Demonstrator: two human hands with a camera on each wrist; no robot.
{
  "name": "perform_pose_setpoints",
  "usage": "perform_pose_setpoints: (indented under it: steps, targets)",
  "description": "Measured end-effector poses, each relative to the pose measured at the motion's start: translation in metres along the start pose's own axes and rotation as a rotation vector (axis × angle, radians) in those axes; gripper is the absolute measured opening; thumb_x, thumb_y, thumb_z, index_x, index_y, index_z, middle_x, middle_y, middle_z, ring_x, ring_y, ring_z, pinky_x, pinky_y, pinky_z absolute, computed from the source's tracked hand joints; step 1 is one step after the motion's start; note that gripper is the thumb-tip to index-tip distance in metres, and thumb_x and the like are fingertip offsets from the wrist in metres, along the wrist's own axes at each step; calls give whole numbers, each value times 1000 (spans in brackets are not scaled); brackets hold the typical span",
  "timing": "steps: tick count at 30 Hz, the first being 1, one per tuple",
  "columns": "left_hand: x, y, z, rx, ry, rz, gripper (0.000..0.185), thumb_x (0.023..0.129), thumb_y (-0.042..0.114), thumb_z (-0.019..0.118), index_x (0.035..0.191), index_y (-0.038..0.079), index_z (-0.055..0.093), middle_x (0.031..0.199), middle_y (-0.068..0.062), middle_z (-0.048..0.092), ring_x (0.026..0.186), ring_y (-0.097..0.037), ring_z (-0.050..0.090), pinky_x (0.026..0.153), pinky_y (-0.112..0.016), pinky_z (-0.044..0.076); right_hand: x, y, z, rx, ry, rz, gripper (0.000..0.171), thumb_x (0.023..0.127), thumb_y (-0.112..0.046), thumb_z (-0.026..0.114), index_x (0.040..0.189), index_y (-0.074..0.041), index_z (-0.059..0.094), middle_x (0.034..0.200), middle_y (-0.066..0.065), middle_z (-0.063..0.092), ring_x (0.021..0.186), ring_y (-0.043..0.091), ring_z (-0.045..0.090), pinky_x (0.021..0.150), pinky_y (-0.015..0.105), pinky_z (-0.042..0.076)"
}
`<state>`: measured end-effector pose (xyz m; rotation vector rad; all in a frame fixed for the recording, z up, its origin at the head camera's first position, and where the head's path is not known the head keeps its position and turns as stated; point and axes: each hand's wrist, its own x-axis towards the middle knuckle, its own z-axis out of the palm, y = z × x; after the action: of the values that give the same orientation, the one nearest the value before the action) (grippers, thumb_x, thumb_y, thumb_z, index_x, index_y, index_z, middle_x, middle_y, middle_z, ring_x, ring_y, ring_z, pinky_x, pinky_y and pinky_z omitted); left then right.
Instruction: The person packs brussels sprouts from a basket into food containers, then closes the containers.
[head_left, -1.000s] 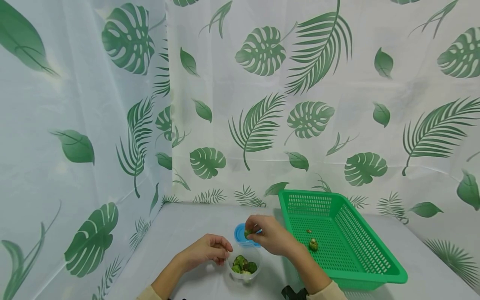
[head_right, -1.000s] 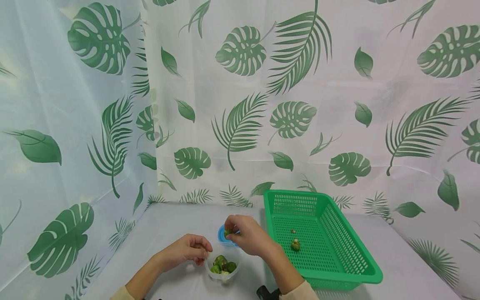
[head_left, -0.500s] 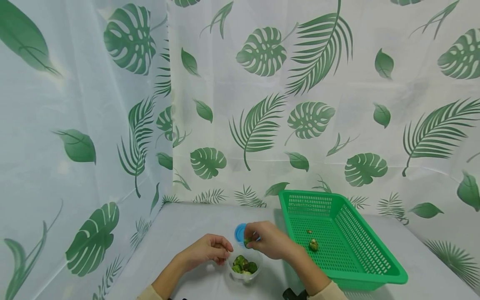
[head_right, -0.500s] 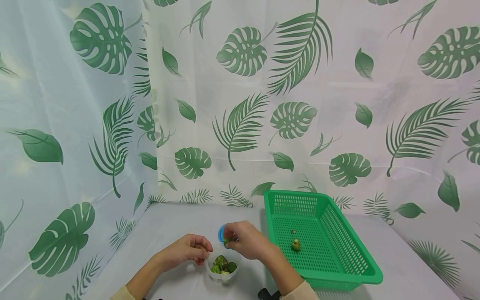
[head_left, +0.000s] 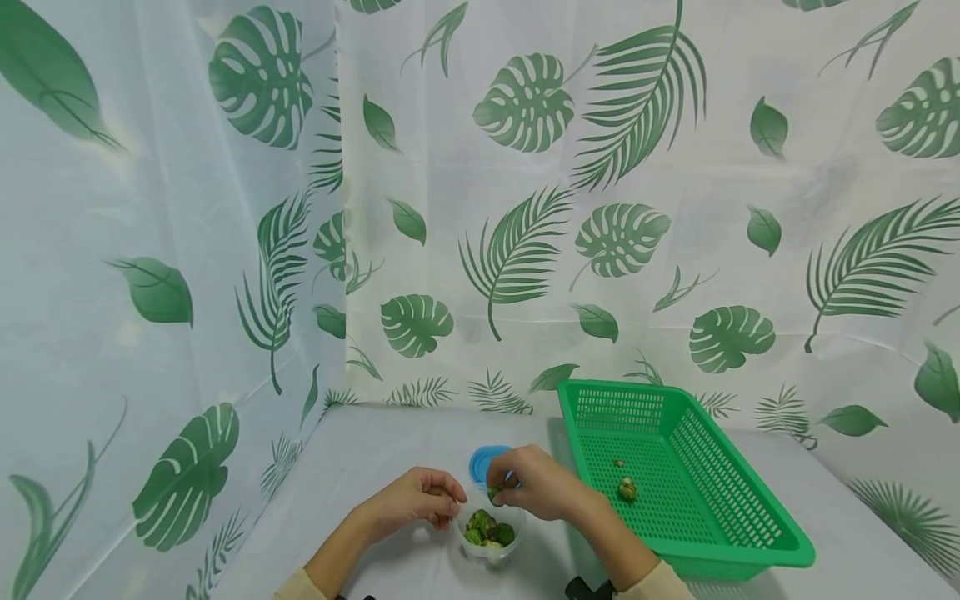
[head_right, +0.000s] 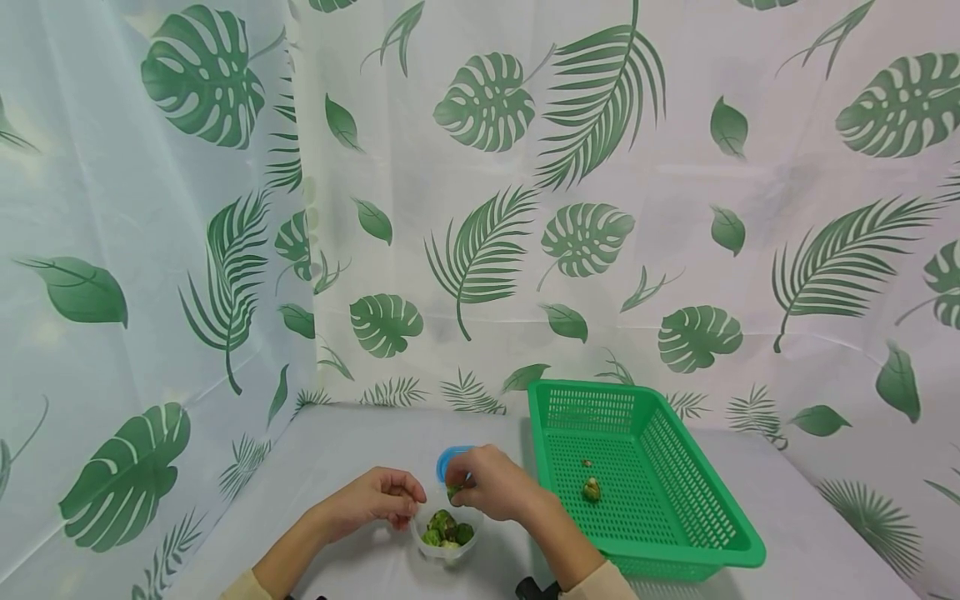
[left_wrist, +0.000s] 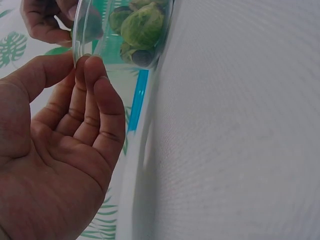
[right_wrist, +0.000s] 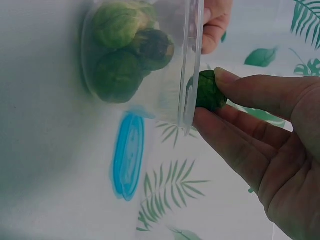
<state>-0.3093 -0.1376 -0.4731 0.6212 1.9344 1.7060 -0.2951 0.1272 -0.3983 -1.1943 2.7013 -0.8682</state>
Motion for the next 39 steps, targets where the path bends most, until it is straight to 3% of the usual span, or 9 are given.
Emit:
perform_pose_setpoints:
  steps: [16, 39]
  targets:
    - [0, -1, -2, 3, -5, 5, 29, 97, 12, 68, 118, -8, 67, 88, 0, 72, 75, -12, 65, 71, -28, 57, 2, -3, 9, -55, -11, -15, 13, 89, -5, 80, 92, -14, 71, 89, -4, 72, 82, -1, 63, 74, 22, 55]
    - [1, -1, -2, -10, -12, 6, 27, 97, 12, 69, 117, -6, 68, 88, 0, 72, 75, -12, 65, 71, -27, 57, 5, -6, 14, -131, -24, 1, 13, 88, -2, 80, 92, -13, 76, 87, -4, 73, 80, -1, 62, 71, 22, 54]
